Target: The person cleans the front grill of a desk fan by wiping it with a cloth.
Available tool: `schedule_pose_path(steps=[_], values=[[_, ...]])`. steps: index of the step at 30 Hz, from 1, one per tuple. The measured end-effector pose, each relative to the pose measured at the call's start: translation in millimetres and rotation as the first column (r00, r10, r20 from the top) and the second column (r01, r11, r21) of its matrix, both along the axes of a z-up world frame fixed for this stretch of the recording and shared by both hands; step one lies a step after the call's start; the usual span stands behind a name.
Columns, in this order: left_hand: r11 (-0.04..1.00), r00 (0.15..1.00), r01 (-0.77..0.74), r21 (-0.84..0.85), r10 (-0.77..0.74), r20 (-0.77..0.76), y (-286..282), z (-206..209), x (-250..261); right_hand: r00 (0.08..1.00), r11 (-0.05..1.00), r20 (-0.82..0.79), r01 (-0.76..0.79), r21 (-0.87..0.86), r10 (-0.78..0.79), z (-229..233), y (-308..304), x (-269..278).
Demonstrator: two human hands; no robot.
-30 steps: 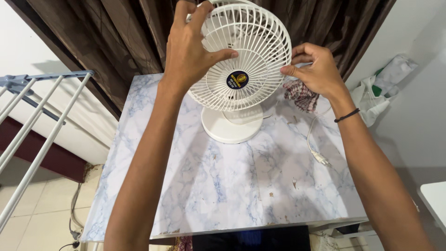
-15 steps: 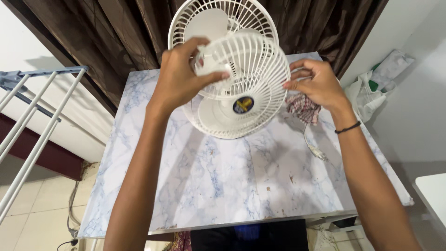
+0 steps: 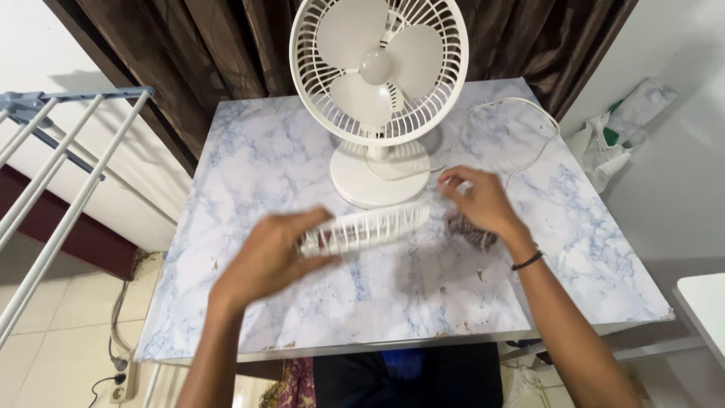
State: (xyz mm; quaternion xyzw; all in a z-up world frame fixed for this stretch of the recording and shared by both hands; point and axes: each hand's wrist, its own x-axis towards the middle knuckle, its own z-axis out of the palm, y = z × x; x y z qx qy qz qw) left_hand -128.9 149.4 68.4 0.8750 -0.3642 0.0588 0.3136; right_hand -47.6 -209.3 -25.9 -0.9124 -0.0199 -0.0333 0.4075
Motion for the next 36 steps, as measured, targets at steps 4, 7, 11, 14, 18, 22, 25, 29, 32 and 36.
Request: schedule_pose_path(steps=[4,7,11,14,18,22,25,29,32,36], values=[[0.996,0.998,-0.062,0.07,0.063,-0.013,2,-28,-30,0.968,0.944,0.179,-0.117,-0.308,0.178,-25,28,15],[0.996,0.999,-0.045,0.072,0.044,0.026,2,-44,-47,0.955,0.917,0.208,-0.122,-0.379,0.213,-41,43,25],[0.998,0.995,-0.038,0.047,0.033,0.092,2,-65,-71,0.962,0.917,0.143,-0.168,-0.362,0.233,-43,46,45],[0.999,0.986,-0.041,0.016,0.037,0.164,-1,-87,-78,0.95,0.915,0.174,-0.184,-0.358,0.259,-48,40,48],[0.999,0.967,-0.043,0.009,0.039,0.252,-10,-115,-74,0.956,0.9,0.194,-0.121,-0.419,0.219,-52,45,61],[0.997,0.964,-0.074,-0.027,0.078,0.253,-20,-132,-71,0.966,0.91,0.186,-0.09,-0.404,0.179,-47,46,73],[0.995,0.966,-0.094,-0.031,0.099,0.24,-24,-138,-67,0.96,0.923,0.232,-0.061,-0.381,0.159,-44,46,83],[0.993,0.975,-0.094,-0.069,0.106,0.197,-25,-138,-64,0.957,0.948,0.253,-0.054,-0.315,0.139,-45,38,99],[0.986,0.974,-0.059,-0.159,0.092,0.207,-22,-134,-62,0.962,0.97,0.184,-0.172,-0.173,0.203,-48,19,113],[0.958,0.979,-0.085,-0.273,0.131,0.156,-7,-132,-54,0.968,0.981,0.186,-0.145,-0.13,0.168,-44,-14,96]])
